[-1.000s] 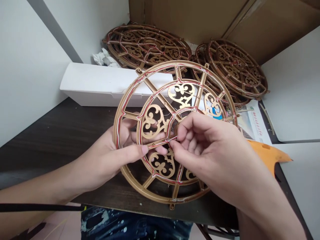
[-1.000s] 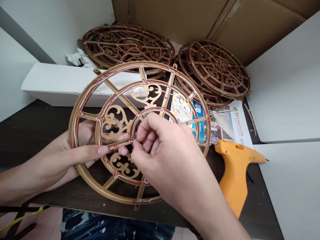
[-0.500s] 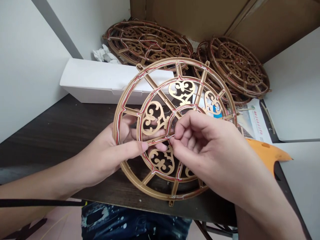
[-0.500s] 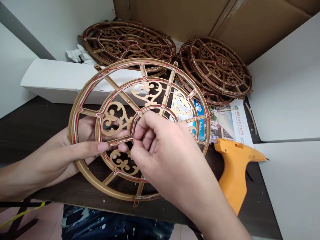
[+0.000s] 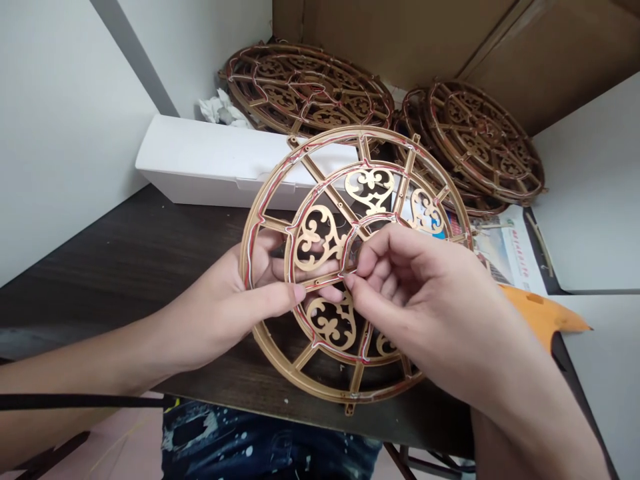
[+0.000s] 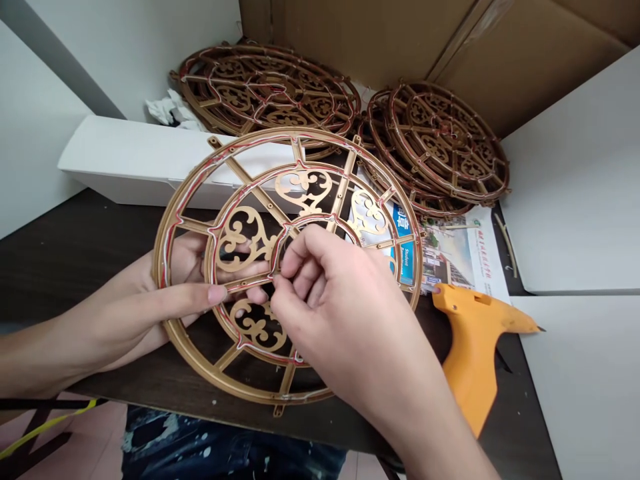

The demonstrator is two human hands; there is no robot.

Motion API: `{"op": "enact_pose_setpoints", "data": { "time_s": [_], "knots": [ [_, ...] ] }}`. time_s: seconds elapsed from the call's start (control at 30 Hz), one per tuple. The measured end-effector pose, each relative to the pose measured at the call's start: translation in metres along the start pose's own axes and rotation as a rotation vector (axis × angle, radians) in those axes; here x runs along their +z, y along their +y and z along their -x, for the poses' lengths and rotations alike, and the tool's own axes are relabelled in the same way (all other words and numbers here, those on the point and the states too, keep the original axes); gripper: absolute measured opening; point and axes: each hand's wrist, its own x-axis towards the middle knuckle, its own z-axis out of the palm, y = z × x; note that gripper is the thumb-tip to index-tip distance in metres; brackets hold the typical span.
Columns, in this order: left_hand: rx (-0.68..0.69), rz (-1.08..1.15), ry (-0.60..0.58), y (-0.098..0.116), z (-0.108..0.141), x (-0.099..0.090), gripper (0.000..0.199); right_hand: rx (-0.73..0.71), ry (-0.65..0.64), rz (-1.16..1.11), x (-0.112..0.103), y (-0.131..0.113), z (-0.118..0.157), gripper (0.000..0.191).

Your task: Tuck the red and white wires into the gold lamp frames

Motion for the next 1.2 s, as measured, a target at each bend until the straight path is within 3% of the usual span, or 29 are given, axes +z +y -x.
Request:
{"op": "enact_pose_setpoints", "data": {
  "time_s": [0.7,1.2],
  "knots": [
    [0.005,0.036,0.003,-0.0003,0.0013,0.0021,0.024,-0.025,-0.076,-0.034,-0.0045,0.0043,-0.0006,0.005],
    [0.012,0.043,-0.050,0.0019,-0.0007,0.0025,0.024,-0.086,-0.053,0.002,-0.0029,0.0065,0.0005,0.007]
  ]
}}
